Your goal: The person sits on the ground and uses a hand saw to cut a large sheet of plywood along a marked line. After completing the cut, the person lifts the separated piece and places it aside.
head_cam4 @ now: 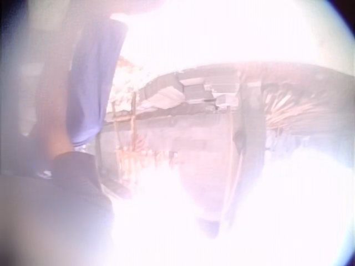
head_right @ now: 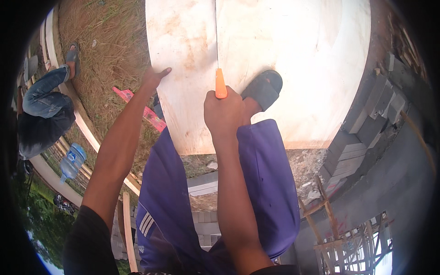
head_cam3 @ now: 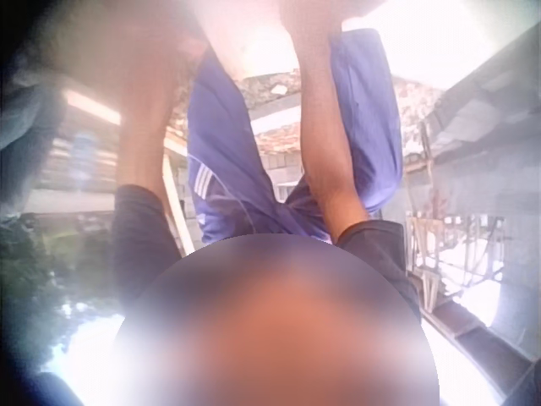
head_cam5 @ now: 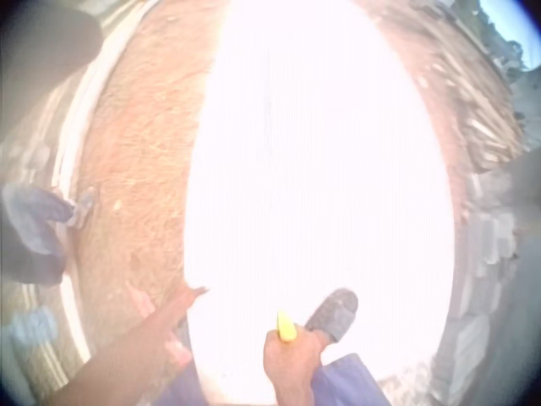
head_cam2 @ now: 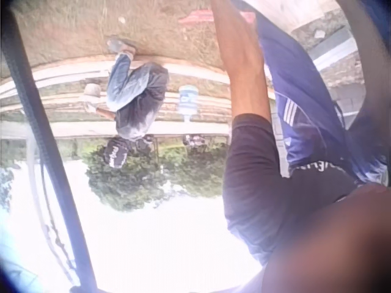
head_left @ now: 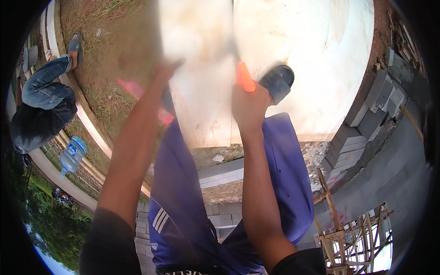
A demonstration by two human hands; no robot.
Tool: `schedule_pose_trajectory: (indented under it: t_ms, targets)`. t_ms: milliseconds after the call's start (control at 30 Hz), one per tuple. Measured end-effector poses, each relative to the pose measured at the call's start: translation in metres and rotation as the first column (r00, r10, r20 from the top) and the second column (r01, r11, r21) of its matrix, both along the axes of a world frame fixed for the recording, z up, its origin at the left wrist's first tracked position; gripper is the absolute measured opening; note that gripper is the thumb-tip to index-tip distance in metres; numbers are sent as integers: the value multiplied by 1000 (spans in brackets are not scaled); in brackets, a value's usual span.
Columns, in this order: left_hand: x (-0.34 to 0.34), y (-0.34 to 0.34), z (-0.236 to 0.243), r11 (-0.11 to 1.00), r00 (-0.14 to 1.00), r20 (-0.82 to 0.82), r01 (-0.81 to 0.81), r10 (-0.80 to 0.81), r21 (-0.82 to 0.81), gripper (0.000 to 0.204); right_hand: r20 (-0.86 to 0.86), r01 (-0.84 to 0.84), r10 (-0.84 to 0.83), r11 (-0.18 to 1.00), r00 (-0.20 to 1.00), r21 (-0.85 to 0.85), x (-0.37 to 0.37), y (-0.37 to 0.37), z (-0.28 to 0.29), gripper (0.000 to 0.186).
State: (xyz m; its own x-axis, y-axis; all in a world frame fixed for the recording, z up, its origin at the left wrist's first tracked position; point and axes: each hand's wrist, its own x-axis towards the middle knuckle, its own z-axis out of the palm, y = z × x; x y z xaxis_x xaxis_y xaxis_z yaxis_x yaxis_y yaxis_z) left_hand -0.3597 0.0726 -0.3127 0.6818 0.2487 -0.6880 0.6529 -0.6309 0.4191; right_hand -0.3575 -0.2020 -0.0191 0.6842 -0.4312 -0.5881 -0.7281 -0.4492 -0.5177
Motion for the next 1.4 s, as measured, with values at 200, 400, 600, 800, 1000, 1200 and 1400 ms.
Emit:
schedule_pose_trajectory:
  t_ms: [200, 400, 600, 800, 1000, 1200, 1400]
  targets:
    - [-4, -5, 11, 995, 999, 18, -36, 34, 88, 71, 93, 26, -36, 994, 995, 102, -13, -22, -14, 19]
    - [-29, -22, 19, 967, 965, 64, -254, 254, -6, 68, 8, 92, -95, 975, 995, 200, 4, -28, -7, 21]
    - [-191, -21, 23, 968, 969, -5, -248, 248, 48, 63, 30, 82, -88, 982, 996, 168, -9, -13, -5, 23]
    - [-221, -21, 33, 981, 983, -44, -173, 177, 82, 60, 87, 104, -113, 989, 990, 105, -43, 1, 14, 20]
    - [-228, -23, 44, 976, 975, -83, -199, 206, 87, 64, 118, 179, -185, 982, 976, 60, -162, 15, 107, 7]
    - [-223, -20, 30, 978, 981, -5, -192, 193, 81, 64, 92, 115, -119, 992, 989, 52, -53, 0, -8, 19]
    - [-222, -9, 38, 951, 959, 81, -281, 272, 130, 60, 265, 151, -177, 982, 948, 117, -109, 12, 30, 12]
